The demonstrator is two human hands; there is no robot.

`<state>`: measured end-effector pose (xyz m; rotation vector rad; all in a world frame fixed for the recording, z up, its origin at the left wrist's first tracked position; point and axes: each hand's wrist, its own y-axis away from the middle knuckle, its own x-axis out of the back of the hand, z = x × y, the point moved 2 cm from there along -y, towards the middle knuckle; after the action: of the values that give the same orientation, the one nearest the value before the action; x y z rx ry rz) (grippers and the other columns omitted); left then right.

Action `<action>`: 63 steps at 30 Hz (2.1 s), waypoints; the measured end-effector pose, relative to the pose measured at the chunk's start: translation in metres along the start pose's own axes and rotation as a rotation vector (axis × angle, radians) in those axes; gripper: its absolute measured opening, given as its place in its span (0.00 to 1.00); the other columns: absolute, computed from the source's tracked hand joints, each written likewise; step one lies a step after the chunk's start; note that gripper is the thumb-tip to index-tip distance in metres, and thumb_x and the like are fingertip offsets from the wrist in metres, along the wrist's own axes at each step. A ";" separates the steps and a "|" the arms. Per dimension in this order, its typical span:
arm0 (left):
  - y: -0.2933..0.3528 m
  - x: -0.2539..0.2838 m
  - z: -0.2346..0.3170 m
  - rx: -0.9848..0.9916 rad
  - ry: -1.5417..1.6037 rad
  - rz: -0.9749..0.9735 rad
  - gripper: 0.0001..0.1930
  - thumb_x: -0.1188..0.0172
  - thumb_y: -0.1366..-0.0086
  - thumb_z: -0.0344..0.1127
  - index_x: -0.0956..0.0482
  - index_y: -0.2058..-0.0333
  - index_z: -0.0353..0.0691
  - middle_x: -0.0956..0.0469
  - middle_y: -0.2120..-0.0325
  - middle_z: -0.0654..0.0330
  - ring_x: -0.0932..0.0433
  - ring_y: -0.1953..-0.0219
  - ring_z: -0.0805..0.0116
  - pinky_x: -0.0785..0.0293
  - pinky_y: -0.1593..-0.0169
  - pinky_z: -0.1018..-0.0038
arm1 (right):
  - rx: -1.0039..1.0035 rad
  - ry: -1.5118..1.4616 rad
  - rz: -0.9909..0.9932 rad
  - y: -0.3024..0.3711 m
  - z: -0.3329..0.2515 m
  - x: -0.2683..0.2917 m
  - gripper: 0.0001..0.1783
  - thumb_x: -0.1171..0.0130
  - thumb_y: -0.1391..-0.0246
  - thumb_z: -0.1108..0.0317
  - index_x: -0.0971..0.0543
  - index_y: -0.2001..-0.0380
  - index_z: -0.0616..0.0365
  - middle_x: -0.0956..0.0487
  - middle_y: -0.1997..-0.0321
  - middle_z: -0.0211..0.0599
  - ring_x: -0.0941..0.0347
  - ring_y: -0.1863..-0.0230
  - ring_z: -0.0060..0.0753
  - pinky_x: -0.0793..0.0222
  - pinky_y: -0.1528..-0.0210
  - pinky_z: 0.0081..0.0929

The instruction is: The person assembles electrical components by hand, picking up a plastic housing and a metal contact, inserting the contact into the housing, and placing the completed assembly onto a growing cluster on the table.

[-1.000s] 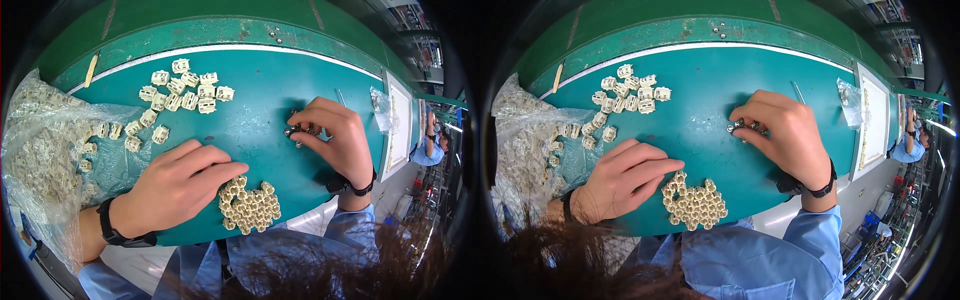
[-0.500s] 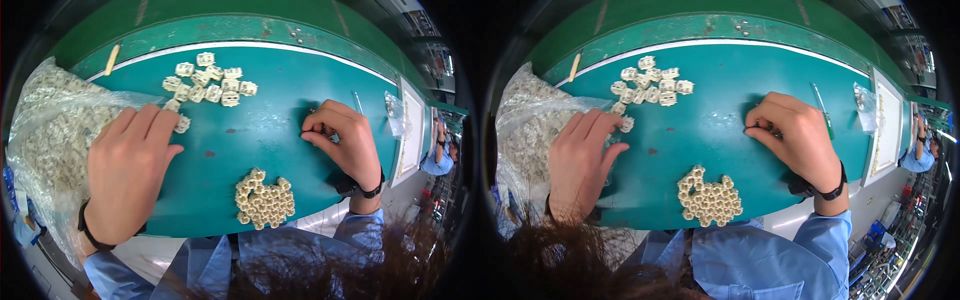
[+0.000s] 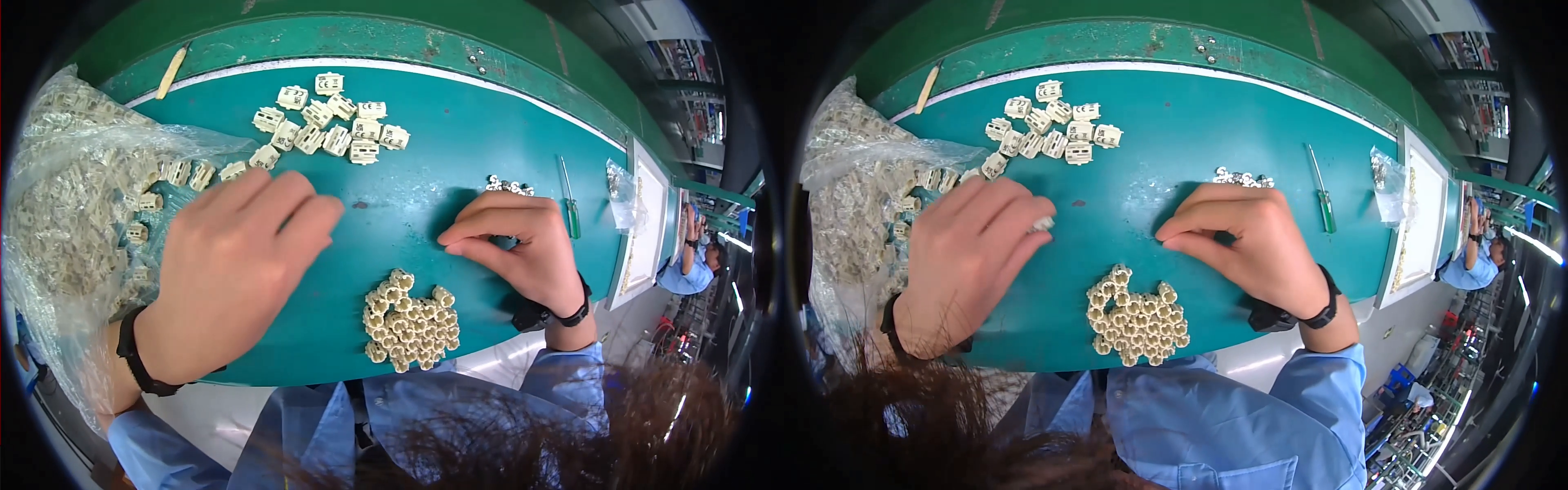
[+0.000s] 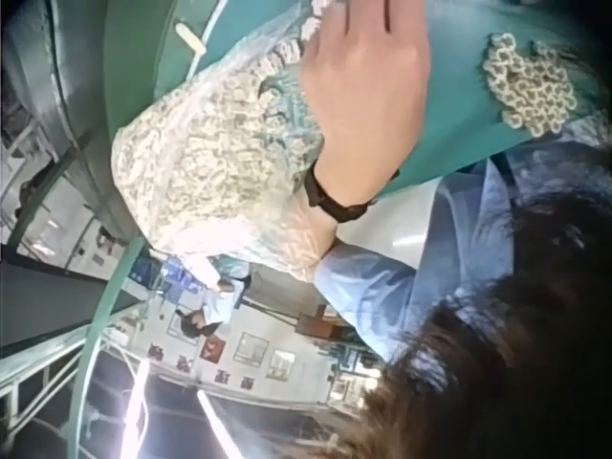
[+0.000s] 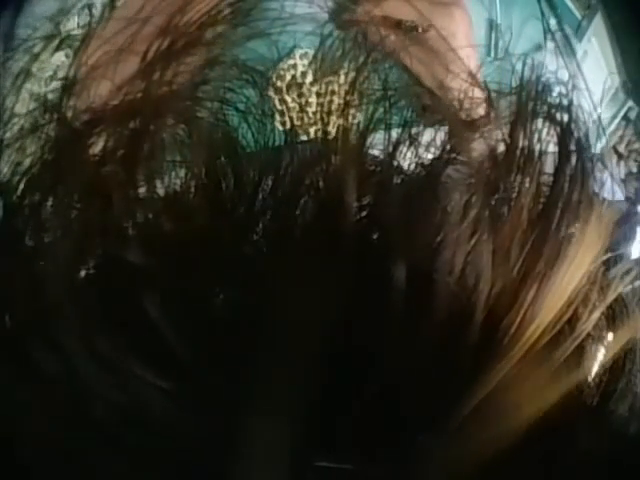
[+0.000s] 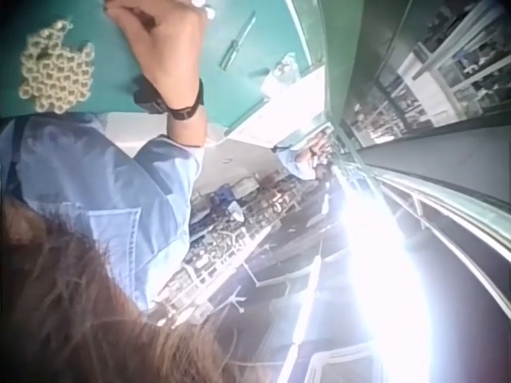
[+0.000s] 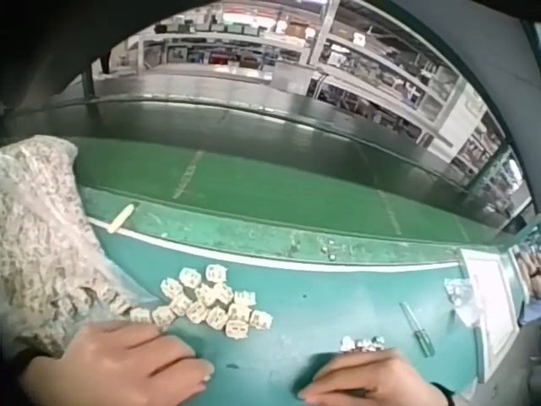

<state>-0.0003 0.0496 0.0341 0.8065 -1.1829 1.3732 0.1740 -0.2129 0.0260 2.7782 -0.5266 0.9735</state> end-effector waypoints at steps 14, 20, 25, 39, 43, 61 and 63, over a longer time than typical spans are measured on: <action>-0.001 -0.030 0.011 -0.101 0.358 0.009 0.14 0.20 0.40 0.34 0.12 0.57 0.49 0.18 0.61 0.67 0.18 0.65 0.63 0.22 0.66 0.65 | -0.139 0.013 0.002 -0.003 -0.009 -0.003 0.10 0.19 0.42 0.78 0.05 0.56 0.59 0.09 0.58 0.35 0.14 0.61 0.33 0.19 0.57 0.31; -0.001 -0.031 0.010 -0.093 0.353 0.011 0.14 0.20 0.40 0.34 0.13 0.57 0.48 0.18 0.61 0.67 0.18 0.65 0.63 0.21 0.66 0.65 | -0.077 0.060 0.007 -0.004 -0.011 0.000 0.10 0.23 0.38 0.80 0.05 0.55 0.59 0.10 0.59 0.38 0.14 0.60 0.38 0.18 0.56 0.35; 0.000 -0.031 0.009 -0.096 0.327 -0.021 0.14 0.20 0.40 0.34 0.13 0.57 0.48 0.18 0.61 0.67 0.18 0.64 0.63 0.21 0.66 0.65 | -0.170 -0.003 0.042 -0.002 -0.012 -0.001 0.12 0.21 0.43 0.81 0.04 0.56 0.59 0.09 0.58 0.37 0.14 0.58 0.33 0.20 0.55 0.32; -0.004 -0.039 0.012 -0.119 0.455 0.054 0.12 0.21 0.40 0.29 0.13 0.59 0.45 0.15 0.61 0.65 0.17 0.62 0.61 0.18 0.62 0.65 | -0.073 -0.007 0.047 -0.006 -0.005 -0.005 0.13 0.19 0.45 0.83 0.04 0.57 0.60 0.09 0.58 0.36 0.15 0.62 0.25 0.22 0.59 0.25; -0.004 -0.046 0.009 -0.112 0.647 0.035 0.11 0.22 0.38 0.28 0.14 0.59 0.43 0.12 0.59 0.63 0.15 0.60 0.59 0.16 0.58 0.65 | -0.166 -0.017 0.067 -0.013 -0.010 -0.013 0.13 0.18 0.45 0.81 0.04 0.56 0.60 0.10 0.58 0.35 0.17 0.63 0.23 0.24 0.62 0.23; -0.009 -0.050 0.008 -0.175 0.594 0.083 0.16 0.20 0.41 0.32 0.11 0.54 0.46 0.12 0.58 0.66 0.18 0.55 0.59 0.17 0.52 0.66 | -0.055 0.169 0.103 -0.008 -0.016 -0.014 0.13 0.13 0.48 0.74 0.05 0.59 0.55 0.11 0.58 0.29 0.23 0.67 0.19 0.31 0.69 0.22; -0.008 -0.051 0.008 -0.168 0.594 0.048 0.17 0.19 0.43 0.34 0.12 0.55 0.47 0.14 0.58 0.66 0.20 0.54 0.59 0.18 0.51 0.66 | -0.050 0.205 0.104 -0.009 -0.019 -0.017 0.13 0.13 0.48 0.74 0.05 0.58 0.55 0.11 0.57 0.29 0.23 0.67 0.19 0.33 0.70 0.22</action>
<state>0.0155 0.0262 -0.0103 0.2190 -0.8332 1.3975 0.1542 -0.1952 0.0300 2.5903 -0.6587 1.2323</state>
